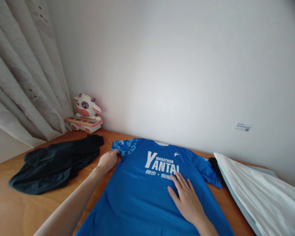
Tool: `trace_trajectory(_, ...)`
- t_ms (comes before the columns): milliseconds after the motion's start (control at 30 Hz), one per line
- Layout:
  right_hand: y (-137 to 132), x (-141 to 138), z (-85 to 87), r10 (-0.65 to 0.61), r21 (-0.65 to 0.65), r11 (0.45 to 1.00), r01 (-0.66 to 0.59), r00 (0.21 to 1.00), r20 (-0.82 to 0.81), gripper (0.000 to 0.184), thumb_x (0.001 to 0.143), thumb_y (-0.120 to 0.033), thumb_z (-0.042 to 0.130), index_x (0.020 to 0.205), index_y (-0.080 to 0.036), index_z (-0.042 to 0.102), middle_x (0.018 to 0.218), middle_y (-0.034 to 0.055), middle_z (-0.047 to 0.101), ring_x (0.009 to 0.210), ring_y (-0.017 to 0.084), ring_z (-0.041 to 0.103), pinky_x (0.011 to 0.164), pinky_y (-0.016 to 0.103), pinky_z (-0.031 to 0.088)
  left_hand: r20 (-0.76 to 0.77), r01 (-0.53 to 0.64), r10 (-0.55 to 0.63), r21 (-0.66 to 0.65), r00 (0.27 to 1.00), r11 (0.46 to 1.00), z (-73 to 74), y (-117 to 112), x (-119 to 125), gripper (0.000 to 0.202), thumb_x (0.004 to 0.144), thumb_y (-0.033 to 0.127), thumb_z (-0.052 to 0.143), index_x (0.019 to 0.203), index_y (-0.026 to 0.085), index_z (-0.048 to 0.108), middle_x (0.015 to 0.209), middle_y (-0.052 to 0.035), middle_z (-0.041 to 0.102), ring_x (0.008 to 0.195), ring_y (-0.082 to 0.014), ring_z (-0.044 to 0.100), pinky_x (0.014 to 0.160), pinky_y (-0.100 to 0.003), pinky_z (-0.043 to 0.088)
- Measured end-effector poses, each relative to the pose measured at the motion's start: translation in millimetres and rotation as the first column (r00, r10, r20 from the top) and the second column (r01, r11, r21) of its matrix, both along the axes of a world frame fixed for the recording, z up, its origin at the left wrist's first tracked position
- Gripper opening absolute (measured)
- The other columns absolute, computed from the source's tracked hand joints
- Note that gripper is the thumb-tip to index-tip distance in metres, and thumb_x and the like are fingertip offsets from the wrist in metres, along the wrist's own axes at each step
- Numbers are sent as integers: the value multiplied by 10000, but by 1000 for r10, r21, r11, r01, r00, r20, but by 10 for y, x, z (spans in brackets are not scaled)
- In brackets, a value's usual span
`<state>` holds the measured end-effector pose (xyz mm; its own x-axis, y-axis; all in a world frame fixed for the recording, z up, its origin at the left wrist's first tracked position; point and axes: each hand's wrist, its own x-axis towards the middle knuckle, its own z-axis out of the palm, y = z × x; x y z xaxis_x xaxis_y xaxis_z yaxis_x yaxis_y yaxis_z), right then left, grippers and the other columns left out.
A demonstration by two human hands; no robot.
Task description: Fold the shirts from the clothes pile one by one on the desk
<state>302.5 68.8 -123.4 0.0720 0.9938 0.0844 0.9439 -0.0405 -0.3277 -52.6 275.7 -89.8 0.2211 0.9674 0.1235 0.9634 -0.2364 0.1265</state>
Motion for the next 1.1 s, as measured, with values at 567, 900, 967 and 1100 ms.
trace_trajectory(567, -539, -391, 147, -276, -201, 927, 315, 940, 201, 764, 950, -728, 229, 1603, -331, 207, 1687, 38, 108, 1548, 352, 103, 1173, 730, 129, 28, 415, -414, -27, 910, 910, -212, -1240, 172, 684, 960, 697, 349, 1562, 371, 338, 1657, -69, 281, 1522, -387, 235, 1204, -633, 231)
trace_trajectory(900, -164, -120, 201, -149, 94, 986, 140, 984, 97, 614, 982, -611, 297, 1303, -236, 661, 1446, 146, 582, 1374, 361, 493, 1139, 670, 299, 219, 178, -214, 173, 952, 969, 86, -810, 52, 485, 1026, 439, 344, 1431, 255, 538, 1549, -100, 493, 1441, -293, 430, 1188, -506, 328)
trace_trajectory(967, -36, -20, 104, -128, 114, 986, 119, 989, 76, 617, 983, -592, 325, 1417, -229, 571, 1524, 141, 505, 1451, 354, 397, 1154, 667, 277, 207, 98, -113, 77, 972, 992, 51, -570, -88, 511, 1023, 423, 343, 1483, 239, 470, 1573, -125, 458, 1475, -308, 375, 1190, -568, 286)
trace_trajectory(1100, 57, 91, -103, -182, 51, 982, 180, 982, 51, 680, 945, -667, 364, 1443, -243, 547, 1548, 141, 474, 1465, 405, 354, 1132, 703, 278, 129, -29, 35, -50, 991, 998, -33, -308, -427, 379, 994, 374, 406, 1272, 270, 642, 1459, -121, 580, 1422, -319, 441, 1139, -560, 347)
